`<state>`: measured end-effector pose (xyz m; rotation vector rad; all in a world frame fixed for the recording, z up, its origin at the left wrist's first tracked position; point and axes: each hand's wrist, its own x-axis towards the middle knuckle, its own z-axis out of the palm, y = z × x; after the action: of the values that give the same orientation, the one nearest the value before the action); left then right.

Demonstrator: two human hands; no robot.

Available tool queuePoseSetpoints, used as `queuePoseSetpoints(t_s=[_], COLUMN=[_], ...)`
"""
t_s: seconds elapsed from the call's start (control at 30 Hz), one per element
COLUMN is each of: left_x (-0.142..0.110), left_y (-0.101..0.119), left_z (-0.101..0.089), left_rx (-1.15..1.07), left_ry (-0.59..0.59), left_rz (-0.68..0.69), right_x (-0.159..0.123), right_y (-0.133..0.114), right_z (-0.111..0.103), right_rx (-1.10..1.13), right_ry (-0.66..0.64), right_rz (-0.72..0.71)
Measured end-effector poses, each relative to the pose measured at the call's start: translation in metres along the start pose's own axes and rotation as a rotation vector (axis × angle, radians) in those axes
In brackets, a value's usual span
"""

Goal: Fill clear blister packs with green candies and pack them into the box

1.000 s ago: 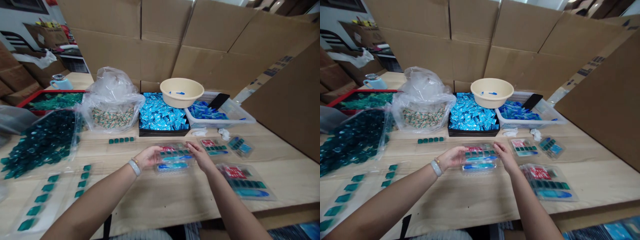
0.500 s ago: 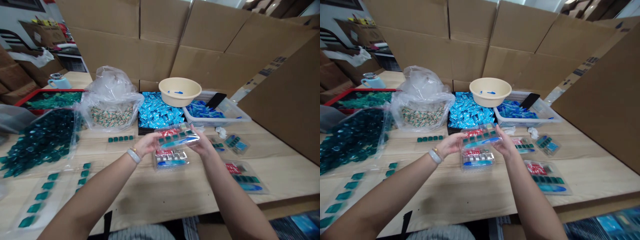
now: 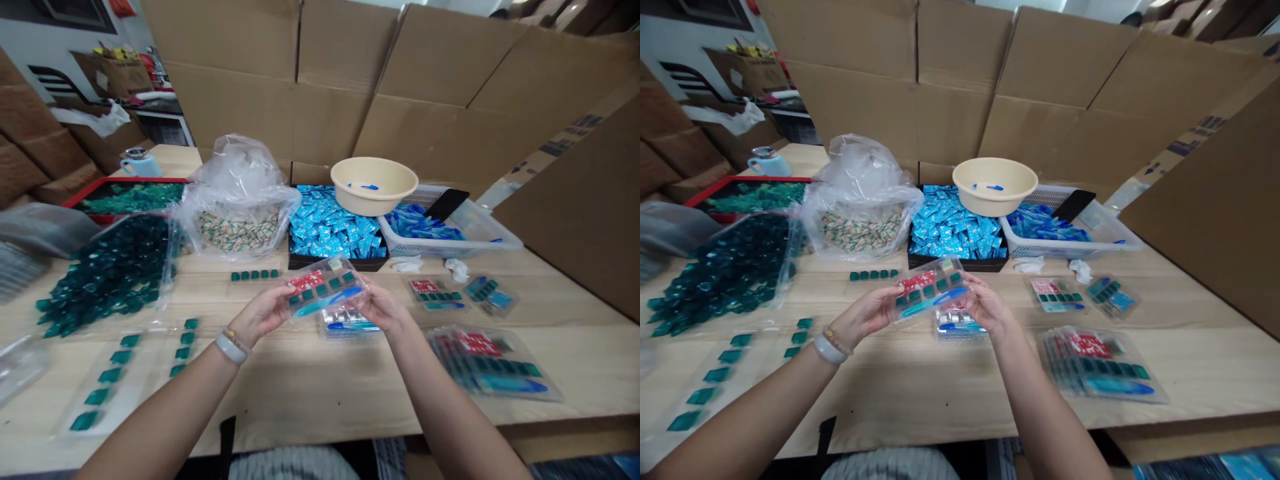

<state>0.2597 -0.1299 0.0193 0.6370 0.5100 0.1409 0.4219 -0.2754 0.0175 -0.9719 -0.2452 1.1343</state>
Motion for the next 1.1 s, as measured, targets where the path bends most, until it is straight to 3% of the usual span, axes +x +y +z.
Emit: queuePoseSetpoints(t_s=[0.23, 0.4, 0.53, 0.63, 0.7, 0.73, 0.8, 0.87, 0.97, 1.1], left_x=[-0.046, -0.074, -0.079, -0.078, -0.073, -0.067, -0.045, -0.012, 0.042, 0.085], left_y=[0.003, -0.007, -0.025, -0.032, -0.032, -0.031, -0.03, -0.031, -0.04, -0.056], left_z=[-0.032, -0.056, -0.072, -0.078, -0.067, -0.056, -0.021, 0.018, 0.064, 0.084], left_rx=[0.057, 0.204, 0.472, 0.871, 1.205, 1.331, 1.425, 1.321, 1.11, 0.947], left_ry=[0.134, 0.223, 0.237, 0.422, 0.574, 0.59, 0.464, 0.218, 0.056, -0.042], left_rz=[0.088, 0.005, 0.012, 0.11, 0.348, 0.492, 0.694, 0.65, 0.468, 0.349], right_x=[-0.003, -0.01, -0.017, -0.022, -0.025, -0.025, -0.026, -0.026, -0.026, -0.025], right_y=[0.014, 0.013, 0.012, 0.011, 0.011, 0.011, 0.01, 0.009, 0.005, -0.005], right_z=[-0.006, -0.024, -0.03, -0.028, -0.024, -0.022, -0.018, -0.016, -0.018, -0.03], right_rx=[0.01, 0.039, 0.038, 0.023, 0.019, 0.015, 0.002, -0.017, -0.044, -0.136], right_ry=[0.152, 0.14, 0.121, 0.122, 0.127, 0.127, 0.129, 0.144, 0.228, 0.354], right_rz=[0.01, 0.041, 0.068, 0.078, 0.079, 0.079, 0.081, 0.076, 0.032, -0.073])
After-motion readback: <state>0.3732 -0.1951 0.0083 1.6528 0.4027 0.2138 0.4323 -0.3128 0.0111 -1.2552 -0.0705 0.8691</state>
